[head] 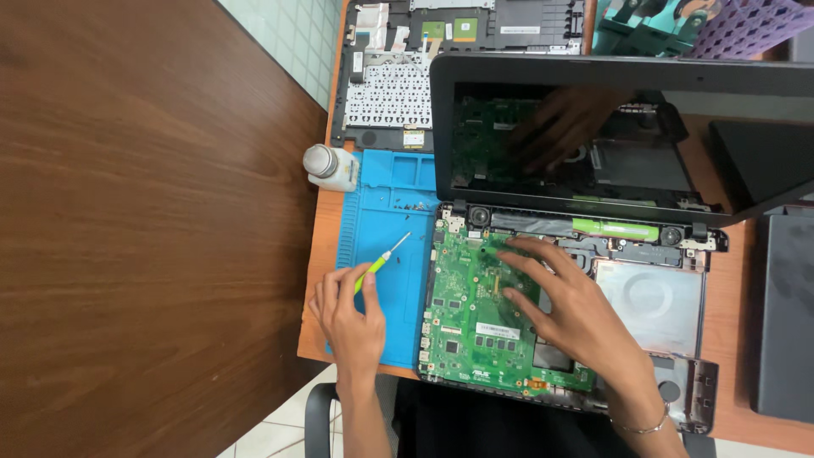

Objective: The person works on the internal components of an open laptop, using a small screwdriver to loosen and tighten screws on the motherboard and around a fan. By hand, they also manipulate several small internal ribbon cables and wires, gently adjusting their placement within the laptop chassis.

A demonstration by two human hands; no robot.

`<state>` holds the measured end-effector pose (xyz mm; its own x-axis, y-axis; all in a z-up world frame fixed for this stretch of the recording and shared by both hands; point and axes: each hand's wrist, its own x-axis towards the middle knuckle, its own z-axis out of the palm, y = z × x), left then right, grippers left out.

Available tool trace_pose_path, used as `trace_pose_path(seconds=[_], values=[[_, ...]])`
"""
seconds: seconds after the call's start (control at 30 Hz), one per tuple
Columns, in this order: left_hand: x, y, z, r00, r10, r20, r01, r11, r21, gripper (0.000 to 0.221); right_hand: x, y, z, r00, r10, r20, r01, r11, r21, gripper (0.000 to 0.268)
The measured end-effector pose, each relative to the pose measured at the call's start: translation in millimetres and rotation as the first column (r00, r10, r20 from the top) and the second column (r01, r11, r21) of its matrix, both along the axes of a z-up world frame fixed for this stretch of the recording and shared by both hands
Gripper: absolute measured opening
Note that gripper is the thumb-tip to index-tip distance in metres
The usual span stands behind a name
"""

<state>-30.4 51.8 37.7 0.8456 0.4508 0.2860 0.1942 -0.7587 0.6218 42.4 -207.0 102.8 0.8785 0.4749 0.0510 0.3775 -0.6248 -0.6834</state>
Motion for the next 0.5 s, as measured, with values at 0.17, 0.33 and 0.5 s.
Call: trace_pose_path(seconds=[0.17, 0.33, 0.5], values=[[-5.3, -2.1, 17.3, 0.996, -0.089, 0.023, 0.091, 0.994, -0.064, 0.014, -1.5, 3.6, 1.0, 0.993, -0.076, -0.090, 0.086, 0.989, 0.122, 0.049], [-10.9, -14.3, 37.6, 0.976, -0.214, 0.035, 0.216, 0.974, -0.070, 0.013, -1.4, 6.1, -8.5, 0.998, -0.044, -0.043, 0.052, 0.979, 0.195, 0.044], [-7.1, -26.7, 45.9, 0.950, -0.308, 0.056, 0.311, 0.948, -0.063, 0.011, -3.1, 8.0, -11.5, 0.989, 0.020, -0.148, 0.001, 0.989, 0.146, 0.039]])
